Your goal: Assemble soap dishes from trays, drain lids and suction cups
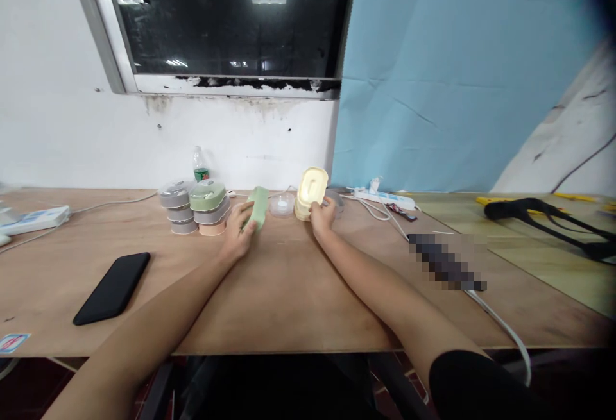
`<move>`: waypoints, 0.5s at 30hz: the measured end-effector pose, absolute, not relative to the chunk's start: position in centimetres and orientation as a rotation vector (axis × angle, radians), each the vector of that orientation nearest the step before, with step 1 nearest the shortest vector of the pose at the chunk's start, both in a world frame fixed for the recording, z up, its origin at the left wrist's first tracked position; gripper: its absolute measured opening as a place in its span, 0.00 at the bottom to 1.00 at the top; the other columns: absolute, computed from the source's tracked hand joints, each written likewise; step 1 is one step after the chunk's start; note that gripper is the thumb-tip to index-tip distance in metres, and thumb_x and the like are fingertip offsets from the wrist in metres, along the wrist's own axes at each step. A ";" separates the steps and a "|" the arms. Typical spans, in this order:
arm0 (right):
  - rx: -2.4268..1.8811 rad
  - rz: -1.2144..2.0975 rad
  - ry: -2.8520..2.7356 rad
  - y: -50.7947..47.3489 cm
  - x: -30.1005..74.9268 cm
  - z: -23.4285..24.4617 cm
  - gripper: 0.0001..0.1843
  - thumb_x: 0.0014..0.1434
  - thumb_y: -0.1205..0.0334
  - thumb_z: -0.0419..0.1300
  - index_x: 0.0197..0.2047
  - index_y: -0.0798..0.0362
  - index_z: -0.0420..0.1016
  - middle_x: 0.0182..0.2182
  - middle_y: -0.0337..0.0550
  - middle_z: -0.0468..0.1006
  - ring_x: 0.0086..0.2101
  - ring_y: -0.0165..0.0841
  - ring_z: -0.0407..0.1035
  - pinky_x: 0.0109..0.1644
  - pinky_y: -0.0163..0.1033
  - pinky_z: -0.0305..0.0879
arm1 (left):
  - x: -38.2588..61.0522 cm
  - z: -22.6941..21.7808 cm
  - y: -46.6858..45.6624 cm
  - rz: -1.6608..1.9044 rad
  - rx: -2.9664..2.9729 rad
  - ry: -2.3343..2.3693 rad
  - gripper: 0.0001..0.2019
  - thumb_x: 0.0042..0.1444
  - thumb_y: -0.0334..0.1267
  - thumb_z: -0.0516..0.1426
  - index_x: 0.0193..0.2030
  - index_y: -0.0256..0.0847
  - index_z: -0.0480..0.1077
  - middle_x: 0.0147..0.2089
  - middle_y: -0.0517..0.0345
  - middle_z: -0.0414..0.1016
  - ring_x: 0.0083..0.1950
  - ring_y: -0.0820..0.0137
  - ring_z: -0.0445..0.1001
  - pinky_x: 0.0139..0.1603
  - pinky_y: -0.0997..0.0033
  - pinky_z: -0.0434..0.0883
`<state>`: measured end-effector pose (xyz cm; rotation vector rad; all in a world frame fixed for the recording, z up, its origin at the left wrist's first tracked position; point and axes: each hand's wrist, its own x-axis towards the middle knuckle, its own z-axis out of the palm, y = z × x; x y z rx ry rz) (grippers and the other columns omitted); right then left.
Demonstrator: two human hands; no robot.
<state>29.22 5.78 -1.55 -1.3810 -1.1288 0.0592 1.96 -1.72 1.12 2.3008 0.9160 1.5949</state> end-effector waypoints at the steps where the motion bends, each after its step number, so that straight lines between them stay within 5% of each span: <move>1: -1.403 0.070 -1.068 6.0 29.8 -1.7 0.29 0.49 0.64 0.49 0.56 0.59 0.61 0.27 0.42 0.74 0.25 0.36 0.67 0.33 0.39 0.63 | 2.1 1.2 -2.0 1.538 2.359 0.904 0.31 0.60 0.62 0.43 0.52 0.39 0.71 0.61 0.45 0.64 0.62 0.56 0.63 0.62 0.52 0.60; 9: -1.561 0.122 -0.804 7.2 31.0 -2.8 0.28 0.44 0.61 0.56 0.51 0.58 0.64 0.37 0.50 0.75 0.36 0.42 0.69 0.41 0.42 0.64 | 2.3 1.2 -2.8 1.262 2.650 0.776 0.27 0.58 0.56 0.50 0.56 0.40 0.68 0.65 0.44 0.58 0.65 0.54 0.58 0.64 0.51 0.58; 15: -1.491 0.078 -0.857 7.1 31.2 -2.6 0.23 0.44 0.61 0.55 0.45 0.56 0.67 0.28 0.41 0.73 0.29 0.36 0.67 0.36 0.39 0.63 | 2.2 1.1 -2.6 1.188 2.659 0.821 0.27 0.58 0.56 0.51 0.58 0.42 0.66 0.66 0.45 0.56 0.66 0.53 0.57 0.63 0.49 0.57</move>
